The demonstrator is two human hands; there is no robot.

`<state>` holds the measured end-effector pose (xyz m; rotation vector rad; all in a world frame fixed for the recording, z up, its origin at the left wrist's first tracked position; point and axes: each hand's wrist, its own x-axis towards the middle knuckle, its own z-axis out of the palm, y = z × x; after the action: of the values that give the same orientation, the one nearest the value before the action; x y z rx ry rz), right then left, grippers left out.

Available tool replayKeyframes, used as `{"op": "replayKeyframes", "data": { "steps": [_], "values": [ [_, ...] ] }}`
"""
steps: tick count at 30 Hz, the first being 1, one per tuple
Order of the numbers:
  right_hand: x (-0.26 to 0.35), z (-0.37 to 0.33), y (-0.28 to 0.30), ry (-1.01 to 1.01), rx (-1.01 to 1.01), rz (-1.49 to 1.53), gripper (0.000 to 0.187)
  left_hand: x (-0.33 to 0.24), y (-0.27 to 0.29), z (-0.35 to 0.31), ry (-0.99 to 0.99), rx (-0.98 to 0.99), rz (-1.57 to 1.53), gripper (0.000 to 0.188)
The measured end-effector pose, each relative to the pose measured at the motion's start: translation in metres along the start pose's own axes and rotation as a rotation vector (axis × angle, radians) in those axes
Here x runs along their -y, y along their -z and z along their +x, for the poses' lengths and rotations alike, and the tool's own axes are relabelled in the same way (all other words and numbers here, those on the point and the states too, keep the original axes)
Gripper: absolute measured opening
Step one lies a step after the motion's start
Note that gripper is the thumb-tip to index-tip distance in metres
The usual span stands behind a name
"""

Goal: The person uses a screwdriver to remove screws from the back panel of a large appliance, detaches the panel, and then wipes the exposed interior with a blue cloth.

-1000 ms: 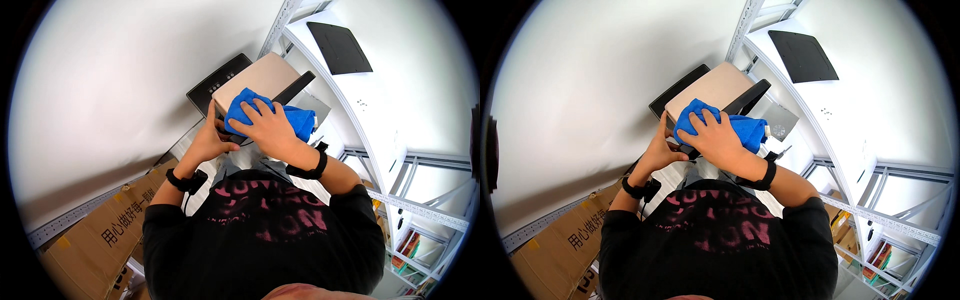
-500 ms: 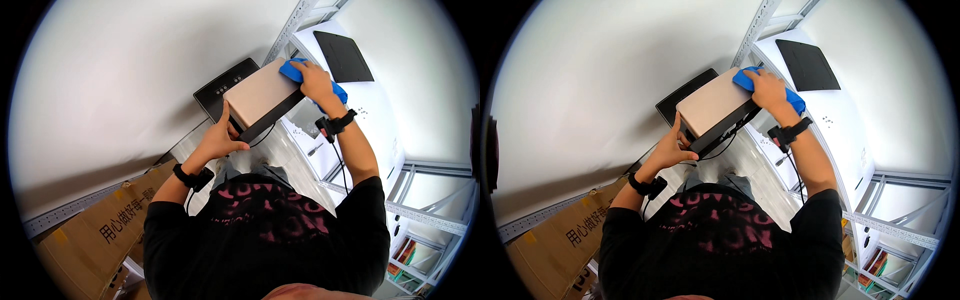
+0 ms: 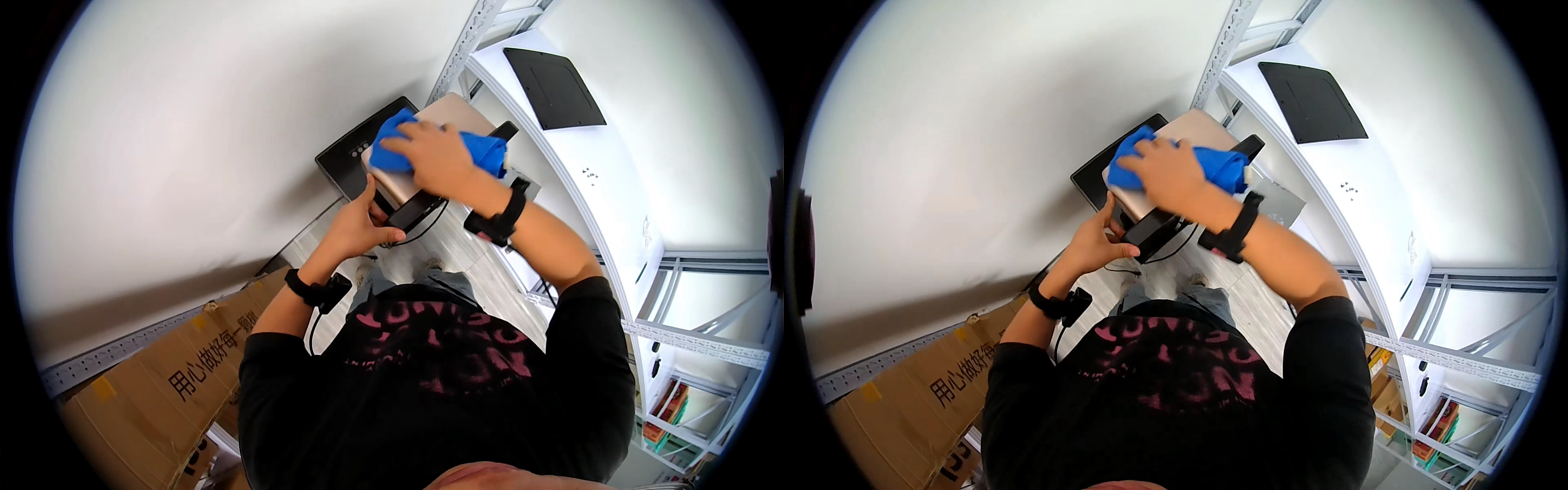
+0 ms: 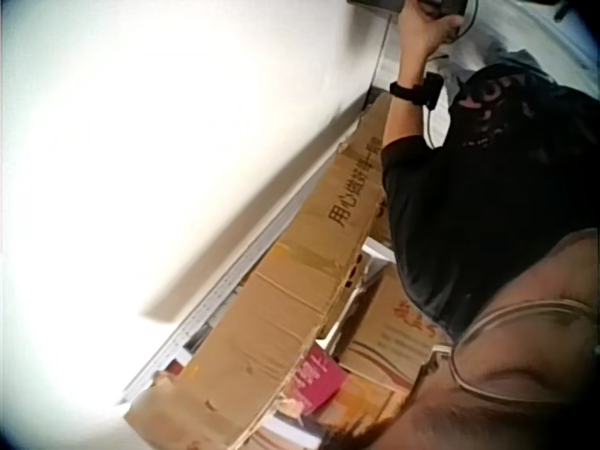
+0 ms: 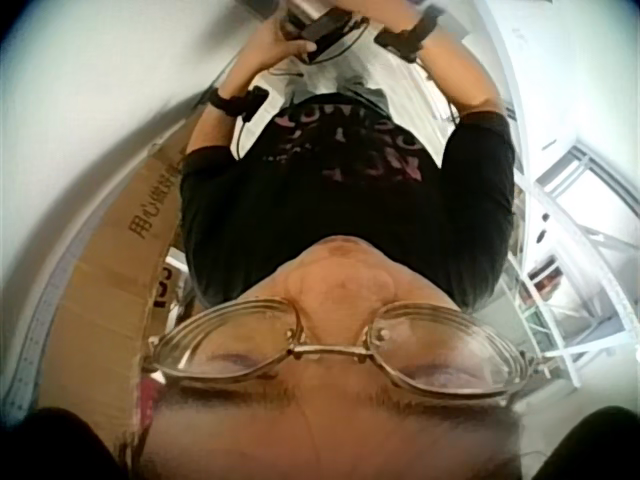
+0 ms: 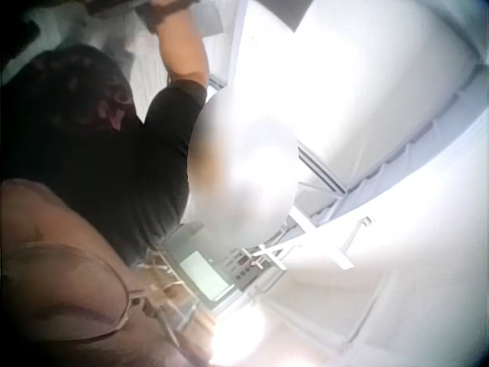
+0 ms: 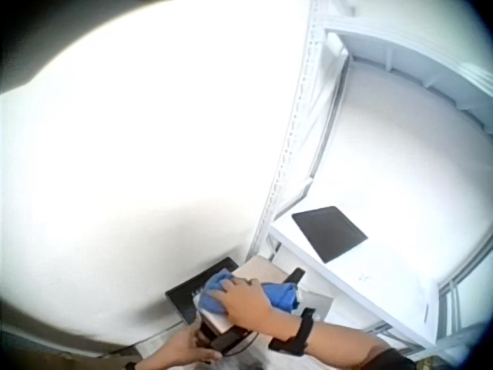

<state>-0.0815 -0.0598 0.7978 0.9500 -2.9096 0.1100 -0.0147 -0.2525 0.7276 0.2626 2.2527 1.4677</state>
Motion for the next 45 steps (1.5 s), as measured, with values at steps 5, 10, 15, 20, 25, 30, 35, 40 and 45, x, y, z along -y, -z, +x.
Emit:
{"op": "replayKeyframes", "data": {
  "steps": [5, 10, 15, 20, 25, 30, 35, 40, 45],
  "values": [
    [-0.089, 0.008, -0.005, -0.31, -0.028, -0.118, 0.051, -0.001, -0.004, -0.001, -0.007, 0.0, -0.026, 0.124],
    [-0.067, 0.008, -0.001, -0.366, 0.021, -0.112, 0.053, -0.005, -0.002, -0.003, 0.007, 0.003, 0.006, 0.123],
    [0.028, -0.006, -0.005, -0.004, -0.037, -0.044, 0.058, 0.009, -0.003, 0.0, -0.04, -0.015, -0.044, 0.12],
    [0.03, -0.02, -0.002, 0.12, -0.078, 0.053, 0.056, 0.002, -0.003, -0.004, -0.002, 0.052, 0.059, 0.117],
    [-0.066, -0.017, 0.004, -0.147, -0.061, -0.034, 0.059, -0.001, -0.008, -0.007, 0.01, -0.032, -0.024, 0.118],
    [-0.122, -0.038, 0.007, -0.311, -0.076, -0.027, 0.065, -0.007, -0.009, -0.01, 0.001, -0.027, 0.007, 0.117],
    [-0.046, -0.068, -0.002, -0.234, -0.197, -0.091, 0.061, 0.0, -0.007, -0.008, 0.0, -0.049, -0.017, 0.116],
    [0.009, -0.08, -0.003, -0.172, -0.252, 0.0, 0.063, 0.003, -0.009, -0.005, -0.007, -0.039, -0.012, 0.114],
    [0.042, -0.093, -0.01, -0.089, -0.345, 0.106, 0.059, 0.012, -0.014, 0.002, -0.061, -0.048, -0.092, 0.108]
  ]
}}
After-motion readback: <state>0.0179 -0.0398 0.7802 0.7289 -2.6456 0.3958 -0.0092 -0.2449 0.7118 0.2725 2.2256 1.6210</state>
